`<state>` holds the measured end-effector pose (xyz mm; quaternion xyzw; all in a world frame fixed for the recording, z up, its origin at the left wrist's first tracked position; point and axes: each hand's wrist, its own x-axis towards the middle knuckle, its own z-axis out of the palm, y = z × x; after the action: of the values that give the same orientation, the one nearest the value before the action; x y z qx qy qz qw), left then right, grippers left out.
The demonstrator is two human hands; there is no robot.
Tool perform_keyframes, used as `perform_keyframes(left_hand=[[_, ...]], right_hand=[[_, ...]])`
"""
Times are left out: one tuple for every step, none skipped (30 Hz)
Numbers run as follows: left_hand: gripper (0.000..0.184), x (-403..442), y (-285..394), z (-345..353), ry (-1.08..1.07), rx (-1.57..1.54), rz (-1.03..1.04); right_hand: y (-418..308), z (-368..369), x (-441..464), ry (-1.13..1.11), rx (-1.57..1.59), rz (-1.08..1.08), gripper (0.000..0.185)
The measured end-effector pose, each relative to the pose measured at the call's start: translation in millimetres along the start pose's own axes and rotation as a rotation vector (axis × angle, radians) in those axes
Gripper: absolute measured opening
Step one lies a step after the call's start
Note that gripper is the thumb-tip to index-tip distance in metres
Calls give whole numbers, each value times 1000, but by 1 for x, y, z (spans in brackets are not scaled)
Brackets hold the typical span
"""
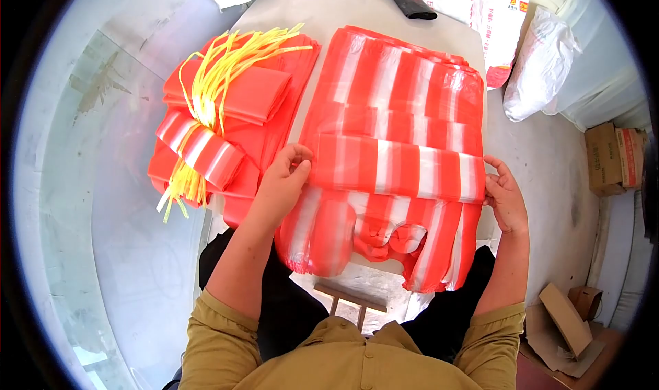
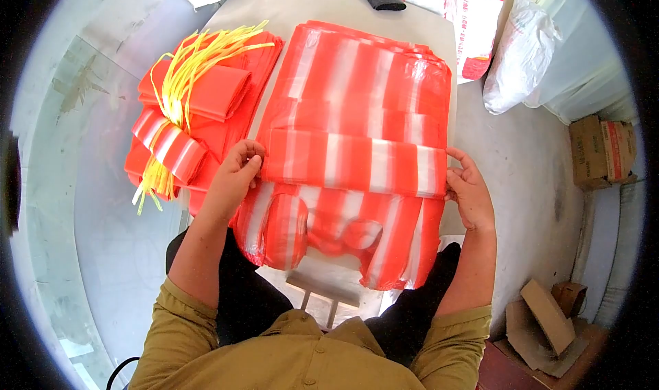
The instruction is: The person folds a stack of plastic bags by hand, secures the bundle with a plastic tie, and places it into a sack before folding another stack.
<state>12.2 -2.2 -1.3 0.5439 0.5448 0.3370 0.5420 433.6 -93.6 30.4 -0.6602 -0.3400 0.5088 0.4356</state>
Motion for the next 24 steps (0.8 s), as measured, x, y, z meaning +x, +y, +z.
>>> perform_keyframes(left_hand=[[20,-2,5,-1,-18,10,-34],[20,-3,7,-2,-36,20,-68],[20,-2,6,-1,-33,29,-61],[21,-1,5,-1,-30,37,-55],[21,0,4,-1,-26,46,-48],[21,-1,5,-1,-23,52,-44],[22,-1,5,0,-19,58,-40],[22,-1,5,0,-15,64,-37],[22,-1,4,0,-24,55,-34],[22,0,2,-1,-32,47,-31],[21,1,1,-1,-40,39,-29],[22,1,1,-1,-43,36,-35],[22,1,2,-1,-46,34,-42],[22,0,2,-1,-48,32,-49],[22,1,2,-1,-42,37,-48],[22,1,2,0,-36,41,-46],[22,1,2,0,-32,46,-43],[22,1,3,1,-22,36,-58],[22,0,5,1,-15,26,-72],[22,0,7,2,-11,15,-87],[21,-1,10,2,-19,-6,-116],[21,-1,13,2,-28,-27,-145],[20,0,15,2,-37,-48,-175],[19,0,15,2,-44,-54,-177]], right_hand=[[0,0,0,6,-1,1,45],[0,0,0,11,-3,2,45],[0,0,0,9,-5,2,45],[0,0,0,8,-8,1,46],[0,0,0,6,-11,1,46],[0,0,0,8,-12,1,46],[0,1,0,10,-13,2,46],[1,1,0,13,-14,2,46],[1,1,1,12,-15,3,46],[1,1,1,11,-15,4,47],[1,1,1,11,-15,4,47],[2,1,1,10,-11,3,47],[2,1,1,10,-7,2,46],[3,0,1,10,-3,1,46],[2,1,1,13,0,1,46],[2,2,1,17,3,0,46],[1,3,1,23,6,-1,46],[-1,4,1,17,-2,3,46],[-4,6,-1,14,-9,8,45],[-7,7,-2,14,-17,13,45],[-8,8,-3,16,-15,15,45],[-8,9,-3,20,-12,15,45],[-8,8,-3,24,-10,16,45],[-8,8,-3,17,-6,11,45]])
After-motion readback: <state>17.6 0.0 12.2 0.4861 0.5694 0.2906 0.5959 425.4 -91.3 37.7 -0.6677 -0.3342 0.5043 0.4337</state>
